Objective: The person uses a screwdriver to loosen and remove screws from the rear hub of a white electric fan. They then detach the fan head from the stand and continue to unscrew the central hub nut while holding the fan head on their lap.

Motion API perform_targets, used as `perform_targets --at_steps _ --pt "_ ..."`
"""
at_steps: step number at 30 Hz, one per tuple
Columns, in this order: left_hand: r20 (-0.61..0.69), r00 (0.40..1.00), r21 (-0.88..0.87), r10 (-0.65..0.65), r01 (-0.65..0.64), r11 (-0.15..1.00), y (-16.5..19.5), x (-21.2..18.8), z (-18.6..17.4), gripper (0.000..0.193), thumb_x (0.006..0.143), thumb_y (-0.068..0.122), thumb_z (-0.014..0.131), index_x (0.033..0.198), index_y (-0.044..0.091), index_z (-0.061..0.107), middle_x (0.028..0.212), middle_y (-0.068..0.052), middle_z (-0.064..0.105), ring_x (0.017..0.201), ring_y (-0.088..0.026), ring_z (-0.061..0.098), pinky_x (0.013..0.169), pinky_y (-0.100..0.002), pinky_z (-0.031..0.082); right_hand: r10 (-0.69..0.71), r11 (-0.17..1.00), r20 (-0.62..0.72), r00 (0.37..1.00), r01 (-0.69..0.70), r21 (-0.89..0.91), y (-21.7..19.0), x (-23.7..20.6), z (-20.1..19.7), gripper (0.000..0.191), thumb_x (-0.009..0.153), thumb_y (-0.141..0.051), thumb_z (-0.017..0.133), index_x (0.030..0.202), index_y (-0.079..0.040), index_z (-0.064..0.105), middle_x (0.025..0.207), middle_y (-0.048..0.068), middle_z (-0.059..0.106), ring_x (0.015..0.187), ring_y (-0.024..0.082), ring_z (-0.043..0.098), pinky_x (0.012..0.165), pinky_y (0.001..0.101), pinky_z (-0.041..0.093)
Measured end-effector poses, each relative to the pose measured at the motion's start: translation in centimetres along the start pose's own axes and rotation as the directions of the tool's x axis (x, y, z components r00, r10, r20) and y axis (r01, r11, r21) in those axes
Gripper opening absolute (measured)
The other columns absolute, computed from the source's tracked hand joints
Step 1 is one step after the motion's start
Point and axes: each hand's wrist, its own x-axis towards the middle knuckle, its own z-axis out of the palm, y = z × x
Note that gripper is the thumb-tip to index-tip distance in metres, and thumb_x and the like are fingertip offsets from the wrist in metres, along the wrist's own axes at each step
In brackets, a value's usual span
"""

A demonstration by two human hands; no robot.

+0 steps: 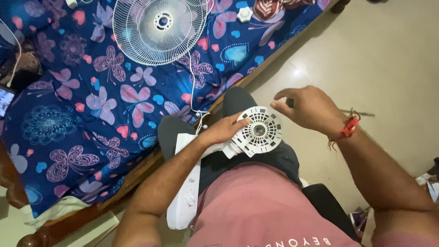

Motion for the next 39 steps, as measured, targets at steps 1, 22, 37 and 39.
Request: perform_targets --at_steps 1,22,37,39 --pt "-0.005 1.0 -0.007 -0.002 0.002 1.0 0.0 0.0 0.0 0.053 0.102 0.048 0.051 0.144 0.016 0.058 0.107 -0.009 0.078 0.093 -0.014 0.073 0.086 -0.033 0.056 0.072 0.997 0.063 0.995 -0.069 -0.047 0.9 0.2 0.7 0.038 0.093 -0.039 0.07 0.118 -0.012 0.076 0.084 0.015 0.076 0.077 0.031 0.072 0.073 0.0405 0.054" --pt "-0.143 0.988 -0.248 -0.052 0.015 0.969 -2.5 -0.9 -3.4 0.056 0.103 0.047 0.052 0.137 0.003 0.063 0.111 -0.01 0.076 0.098 -0.012 0.068 0.087 -0.03 0.054 -0.057 0.893 0.387 0.92 -0.126 0.431 4.7 3.6 6.8 0.06 0.093 -0.039 0.063 0.147 -0.012 0.055 0.119 0.014 0.078 0.109 0.019 0.07 0.097 0.0365 0.052" --pt "-0.463 0.886 -0.302 0.018 -0.177 0.937 -7.0 3.2 -17.2 0.053 0.103 0.043 0.053 0.134 0.002 0.064 0.115 -0.007 0.075 0.101 -0.012 0.066 0.091 -0.029 0.052 -0.322 0.875 0.309 0.895 0.156 0.459 0.8 24.0 9.8 0.048 0.096 -0.039 0.063 0.133 -0.009 0.068 0.11 0.011 0.078 0.099 0.019 0.068 0.09 0.0361 0.053" --pt "-0.476 0.878 -0.324 -0.044 -0.129 0.937 -8.3 4.1 -18.2 0.055 0.102 0.046 0.053 0.132 0.001 0.065 0.113 -0.009 0.076 0.1 -0.014 0.067 0.09 -0.03 0.053 -0.304 0.88 0.321 0.897 0.135 0.456 0.4 25.8 10.7 0.046 0.098 -0.039 0.064 0.131 -0.007 0.069 0.111 0.011 0.078 0.101 0.018 0.069 0.091 0.0354 0.052"
